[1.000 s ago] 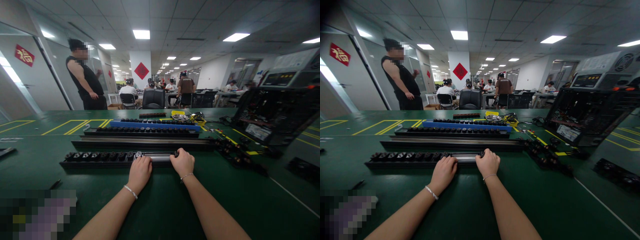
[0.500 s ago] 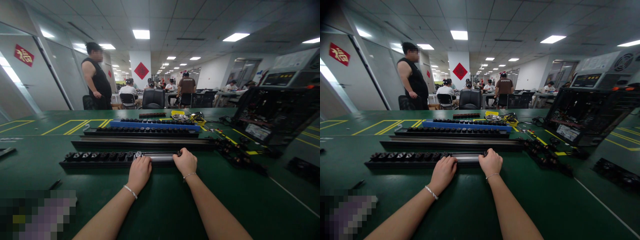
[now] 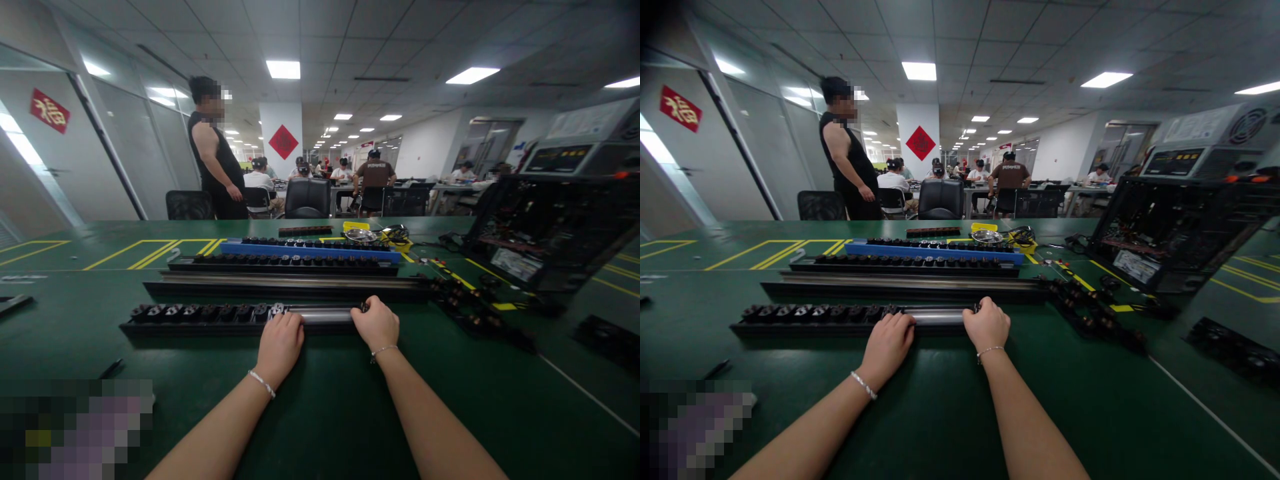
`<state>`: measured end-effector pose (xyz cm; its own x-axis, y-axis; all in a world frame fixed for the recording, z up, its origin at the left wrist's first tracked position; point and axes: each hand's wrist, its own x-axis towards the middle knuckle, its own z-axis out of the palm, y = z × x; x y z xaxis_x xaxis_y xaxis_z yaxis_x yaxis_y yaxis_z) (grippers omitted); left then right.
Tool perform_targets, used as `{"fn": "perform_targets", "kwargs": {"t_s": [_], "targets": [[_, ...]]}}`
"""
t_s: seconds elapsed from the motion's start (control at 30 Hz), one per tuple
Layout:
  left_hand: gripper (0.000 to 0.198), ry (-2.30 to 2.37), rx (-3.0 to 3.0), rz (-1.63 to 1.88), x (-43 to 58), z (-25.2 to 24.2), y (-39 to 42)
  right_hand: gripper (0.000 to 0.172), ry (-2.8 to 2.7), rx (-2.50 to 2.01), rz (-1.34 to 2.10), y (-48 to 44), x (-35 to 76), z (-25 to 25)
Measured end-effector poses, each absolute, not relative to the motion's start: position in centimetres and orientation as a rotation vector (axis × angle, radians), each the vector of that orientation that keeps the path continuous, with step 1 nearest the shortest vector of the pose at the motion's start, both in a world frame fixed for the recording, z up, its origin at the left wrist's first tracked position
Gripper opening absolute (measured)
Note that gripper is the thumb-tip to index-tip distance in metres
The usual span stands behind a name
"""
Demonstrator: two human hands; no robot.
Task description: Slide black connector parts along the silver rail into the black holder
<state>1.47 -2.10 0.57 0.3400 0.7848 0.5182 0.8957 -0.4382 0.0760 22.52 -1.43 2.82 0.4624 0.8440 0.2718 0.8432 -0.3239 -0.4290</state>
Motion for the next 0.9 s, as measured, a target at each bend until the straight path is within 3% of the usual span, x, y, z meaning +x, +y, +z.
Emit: {"fn": "perform_targets", "kwargs": {"t_s": [0.9], "targets": [[0.014, -1.508, -2.368, -0.734, 1.5, 0.5, -2.1, 0.025, -1.305, -2.266, 0.088, -1.6, 25.1, 3.0]]}}
